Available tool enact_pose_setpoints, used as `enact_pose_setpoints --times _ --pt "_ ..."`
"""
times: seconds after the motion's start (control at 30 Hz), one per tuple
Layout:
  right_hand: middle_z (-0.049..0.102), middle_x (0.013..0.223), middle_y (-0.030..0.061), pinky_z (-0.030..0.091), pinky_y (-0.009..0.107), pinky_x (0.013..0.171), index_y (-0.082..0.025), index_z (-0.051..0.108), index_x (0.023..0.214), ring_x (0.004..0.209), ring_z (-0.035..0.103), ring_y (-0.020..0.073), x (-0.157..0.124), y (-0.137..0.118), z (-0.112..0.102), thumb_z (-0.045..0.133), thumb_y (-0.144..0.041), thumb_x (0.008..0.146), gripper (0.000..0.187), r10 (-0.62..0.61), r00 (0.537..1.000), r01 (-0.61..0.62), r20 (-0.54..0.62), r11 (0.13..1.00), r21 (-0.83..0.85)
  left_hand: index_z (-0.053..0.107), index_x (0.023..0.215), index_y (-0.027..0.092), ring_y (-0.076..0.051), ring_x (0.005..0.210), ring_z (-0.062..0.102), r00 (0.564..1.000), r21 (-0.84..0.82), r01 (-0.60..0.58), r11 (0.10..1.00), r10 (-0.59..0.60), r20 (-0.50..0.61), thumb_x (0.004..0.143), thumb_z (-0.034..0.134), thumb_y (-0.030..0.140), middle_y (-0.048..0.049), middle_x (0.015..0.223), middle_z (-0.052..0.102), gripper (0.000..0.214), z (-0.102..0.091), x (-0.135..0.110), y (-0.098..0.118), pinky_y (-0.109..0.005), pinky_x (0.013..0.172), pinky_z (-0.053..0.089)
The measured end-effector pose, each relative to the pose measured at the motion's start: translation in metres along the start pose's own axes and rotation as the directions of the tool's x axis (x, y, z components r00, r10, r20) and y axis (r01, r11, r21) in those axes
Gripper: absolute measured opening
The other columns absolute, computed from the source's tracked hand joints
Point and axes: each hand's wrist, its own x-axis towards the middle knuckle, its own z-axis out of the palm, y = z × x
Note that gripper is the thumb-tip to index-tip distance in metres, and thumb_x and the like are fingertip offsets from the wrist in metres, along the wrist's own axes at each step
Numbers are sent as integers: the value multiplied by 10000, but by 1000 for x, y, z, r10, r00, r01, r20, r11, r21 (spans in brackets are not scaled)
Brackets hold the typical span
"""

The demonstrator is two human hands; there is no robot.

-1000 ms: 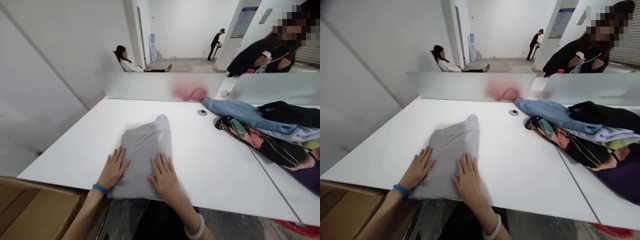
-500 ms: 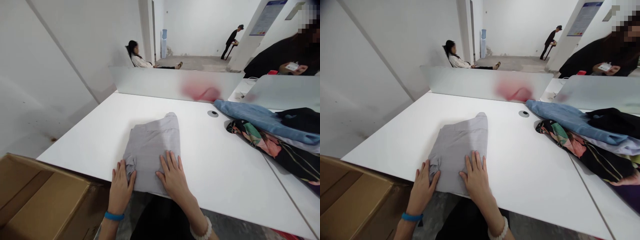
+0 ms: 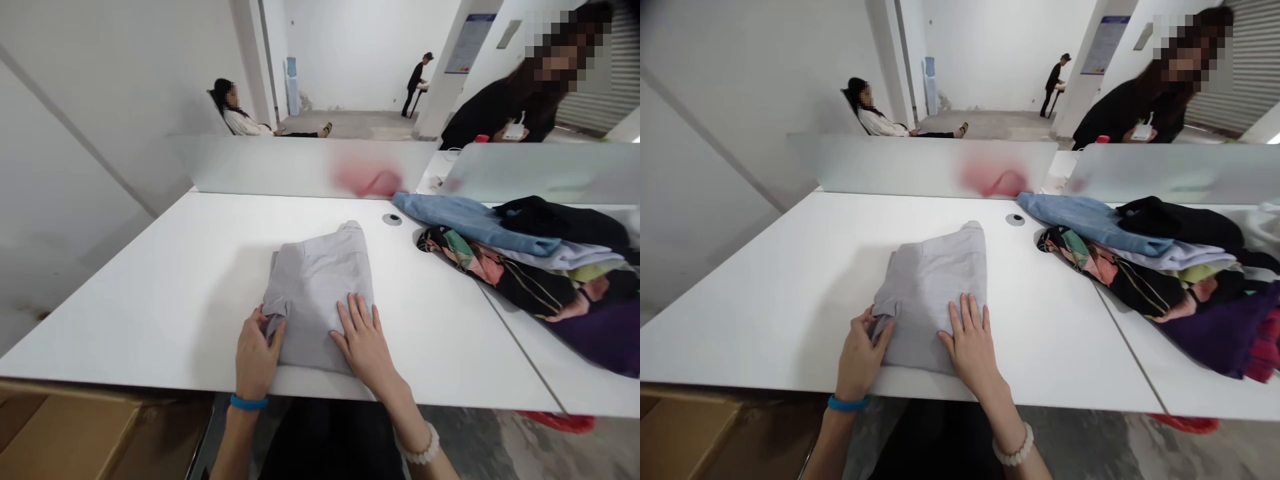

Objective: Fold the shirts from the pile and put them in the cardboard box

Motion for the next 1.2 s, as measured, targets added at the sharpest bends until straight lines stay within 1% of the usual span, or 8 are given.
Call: enact_pose_setpoints --times 0.13,0.4,0.6,0.67,0.77,0.93,1.07,1.2 --pt "298 1493 159 236 568 1089 -123 408 1409 1393 228 326 -1 -1 -2 332 -486 959 584 5 1000 -5 -8 1000 27 483 756 212 -329 1183 498 996 46 -87 995 88 -33 880 380 532 -158 1154 602 358 -8 3 -7 -532 994 391" --pt "302 1490 163 228 564 1095 -128 404 1412 1395 221 325 -1 0 -4 343 -499 953 594 -9 1000 9 2 999 49 480 732 202 -351 1178 498 997 66 -70 995 68 36 869 382 428 -183 1085 612 282 -7 -3 -22 -568 1000 374" --pt "299 1489 173 231 576 1088 -127 393 1418 1392 224 335 -1 -1 -5 373 -480 950 586 -29 1000 29 -2 999 21 548 958 127 -337 1305 395 938 297 -198 934 268 -219 890 422 273 -204 1277 530 205 -19 1 25 -550 1066 318" --pt "301 1488 174 233 577 1087 -124 398 1414 1391 227 336 -1 -2 -5 384 -476 947 585 -25 1000 25 -5 1000 16 520 1121 130 -268 1300 421 896 247 -373 894 417 -156 907 421 239 -164 1271 557 260 -14 1 46 -475 1072 353" --pt "299 1489 170 233 569 1089 -129 397 1415 1392 226 331 -1 -2 -5 392 -470 947 579 -21 1000 21 -15 1000 13 409 1323 121 -230 1313 414 821 183 -571 801 565 89 936 385 273 -143 1343 527 416 9 0 59 -423 1062 387" --pt "289 1498 148 221 553 1103 -157 379 1428 1398 218 311 -2 -1 -4 384 -467 950 569 -23 999 23 -24 999 31 375 1383 40 -297 1342 356 877 361 -474 803 392 279 937 277 482 -189 1430 408 635 39 4 30 -476 1077 347" --pt "285 1500 146 223 545 1108 -161 379 1427 1402 214 299 -2 -1 -5 390 -477 946 576 -18 1000 19 -17 999 50 362 1398 48 -320 1369 298 936 498 -348 794 264 232 941 190 483 -167 1463 354 654 30 6 13 -589 1113 185" --pt "297 1494 155 212 564 1106 -149 382 1425 1400 215 308 1 -1 -6 381 -473 950 575 -22 1000 23 -6 997 69 338 1411 48 -302 1373 295 960 514 -272 814 192 204 940 187 465 -166 1472 340 647 23 4 12 -577 1113 191"
